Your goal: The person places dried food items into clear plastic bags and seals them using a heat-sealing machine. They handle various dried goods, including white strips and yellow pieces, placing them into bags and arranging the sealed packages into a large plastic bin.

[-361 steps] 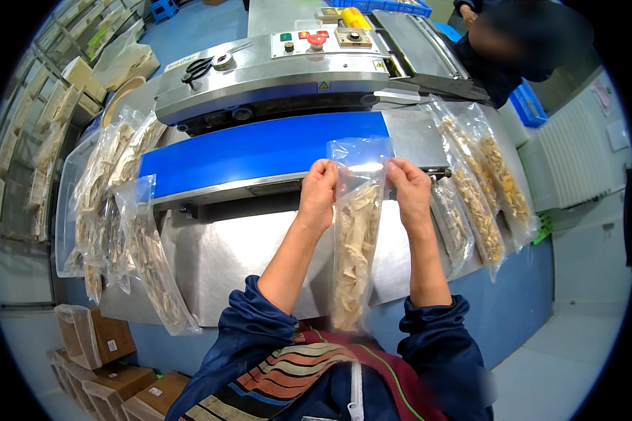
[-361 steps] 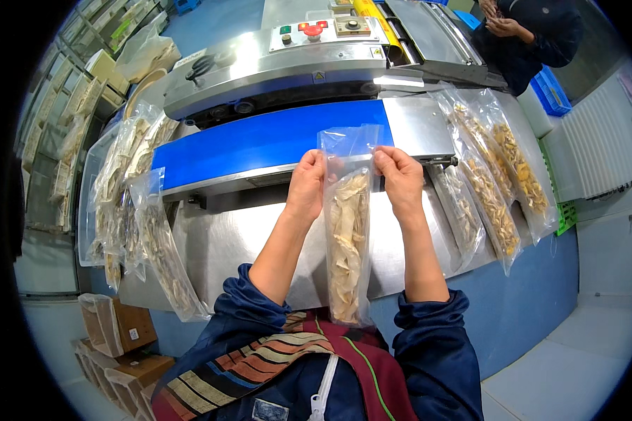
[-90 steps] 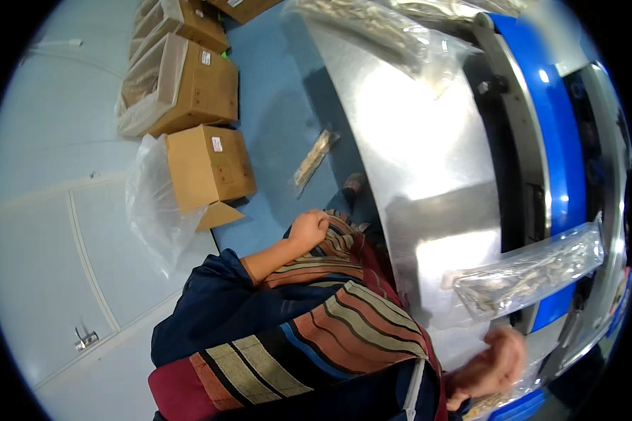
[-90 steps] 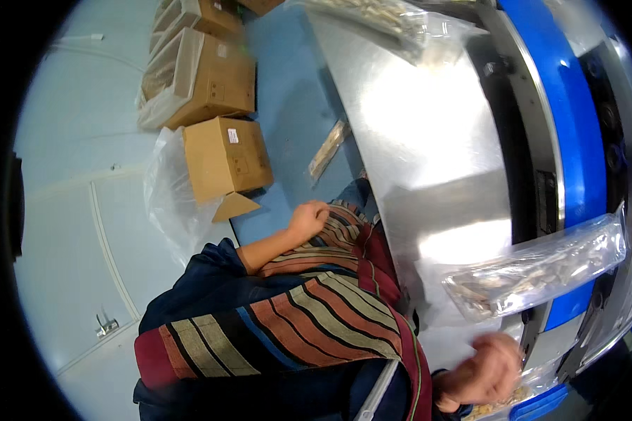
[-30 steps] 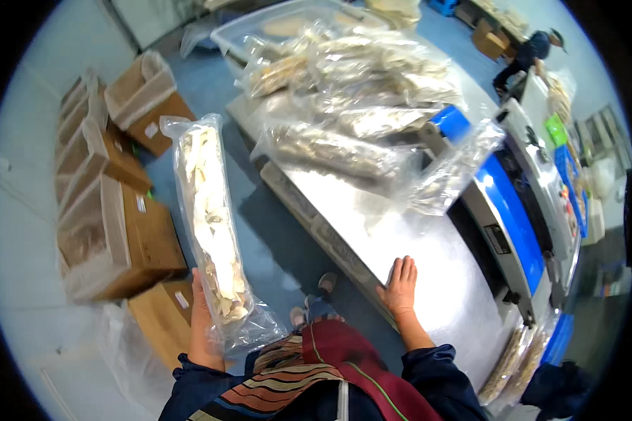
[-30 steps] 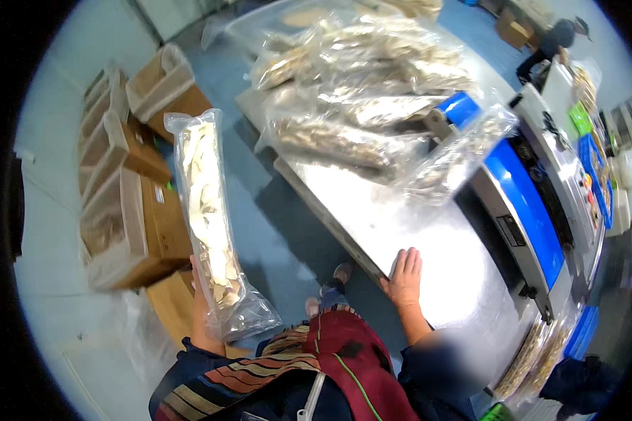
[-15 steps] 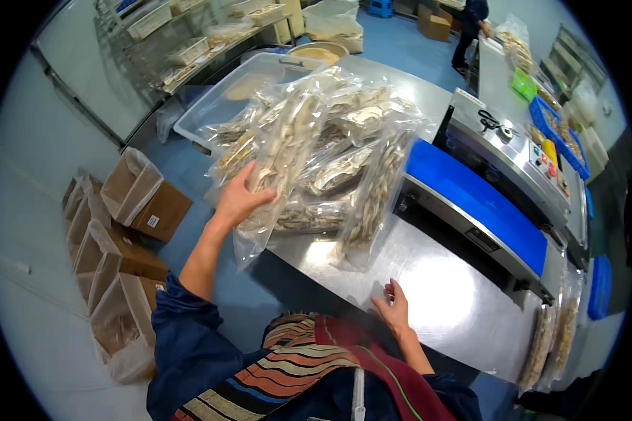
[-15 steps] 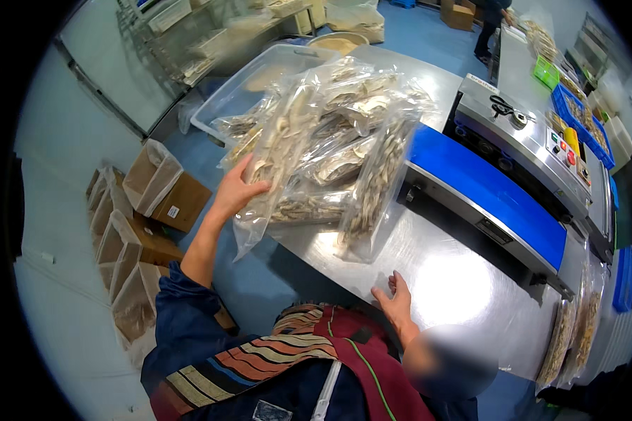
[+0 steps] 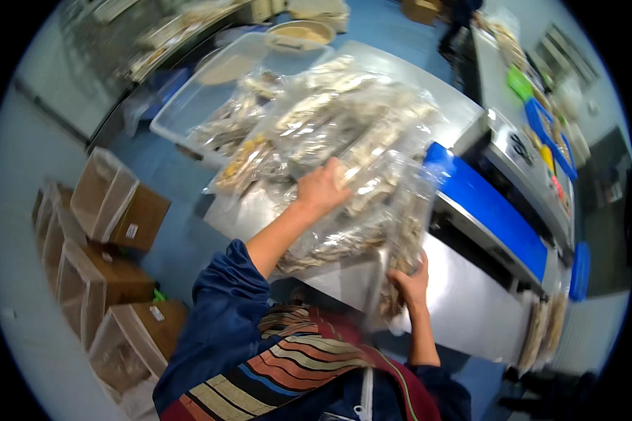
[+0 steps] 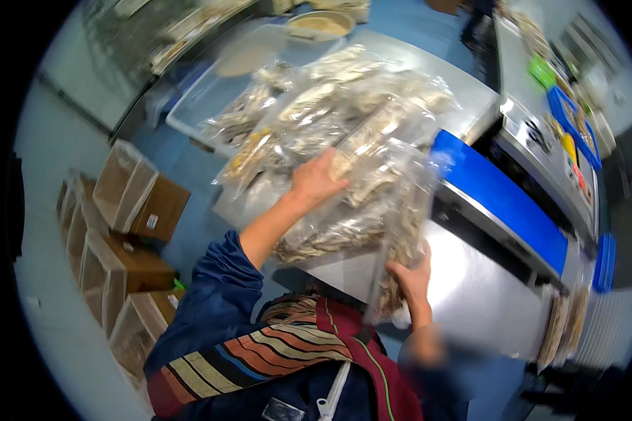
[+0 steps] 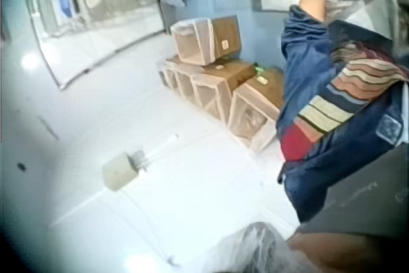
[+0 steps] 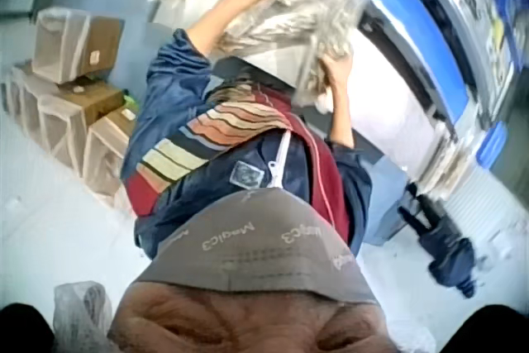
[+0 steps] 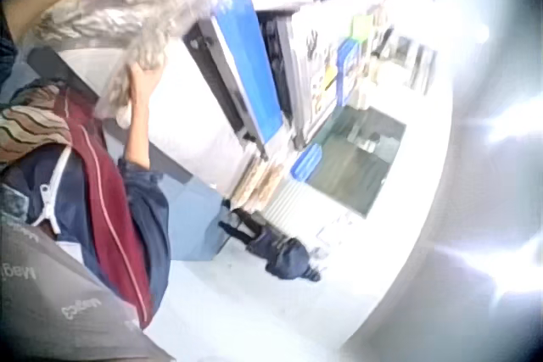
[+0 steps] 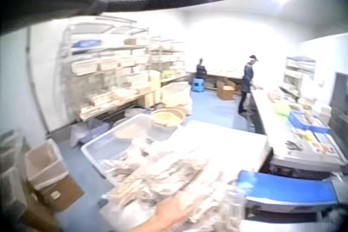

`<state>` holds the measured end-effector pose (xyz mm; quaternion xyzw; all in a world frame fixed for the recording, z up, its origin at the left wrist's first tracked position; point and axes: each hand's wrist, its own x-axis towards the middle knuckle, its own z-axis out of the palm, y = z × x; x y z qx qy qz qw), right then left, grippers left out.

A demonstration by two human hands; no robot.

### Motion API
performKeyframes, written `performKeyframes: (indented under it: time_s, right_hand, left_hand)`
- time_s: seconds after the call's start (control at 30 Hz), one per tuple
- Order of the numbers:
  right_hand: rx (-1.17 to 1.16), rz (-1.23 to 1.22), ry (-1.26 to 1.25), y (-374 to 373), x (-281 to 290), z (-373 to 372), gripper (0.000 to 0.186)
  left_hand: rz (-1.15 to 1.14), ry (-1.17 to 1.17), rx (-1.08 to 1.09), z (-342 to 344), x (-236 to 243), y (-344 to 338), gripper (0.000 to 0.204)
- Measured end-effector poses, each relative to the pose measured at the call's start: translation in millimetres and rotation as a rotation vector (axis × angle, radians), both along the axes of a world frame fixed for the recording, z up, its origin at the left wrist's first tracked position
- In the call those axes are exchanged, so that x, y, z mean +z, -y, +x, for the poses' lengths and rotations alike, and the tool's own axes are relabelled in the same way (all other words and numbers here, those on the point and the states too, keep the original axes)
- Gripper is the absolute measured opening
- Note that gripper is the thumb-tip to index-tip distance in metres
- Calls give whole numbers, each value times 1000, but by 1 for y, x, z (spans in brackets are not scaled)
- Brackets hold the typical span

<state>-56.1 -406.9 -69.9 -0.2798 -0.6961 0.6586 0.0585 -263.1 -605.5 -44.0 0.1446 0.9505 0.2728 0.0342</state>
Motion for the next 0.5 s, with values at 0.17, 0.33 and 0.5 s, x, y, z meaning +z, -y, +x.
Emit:
performKeyframes:
  time_s: [0.17, 0.33, 0.5]
  right_hand:
    - [-133, 97, -14, -8, 30, 51, 77]
    - [-128, -116, -240, -11, 29, 42, 78]
    - [-60, -324, -199, 25, 37, -2, 69]
  left_hand:
    - [200, 137, -136, 41, 45, 96, 75]
    - [739, 128, 174, 77, 34, 230, 64]
    - [1038, 245, 617, 90, 83, 313, 44]
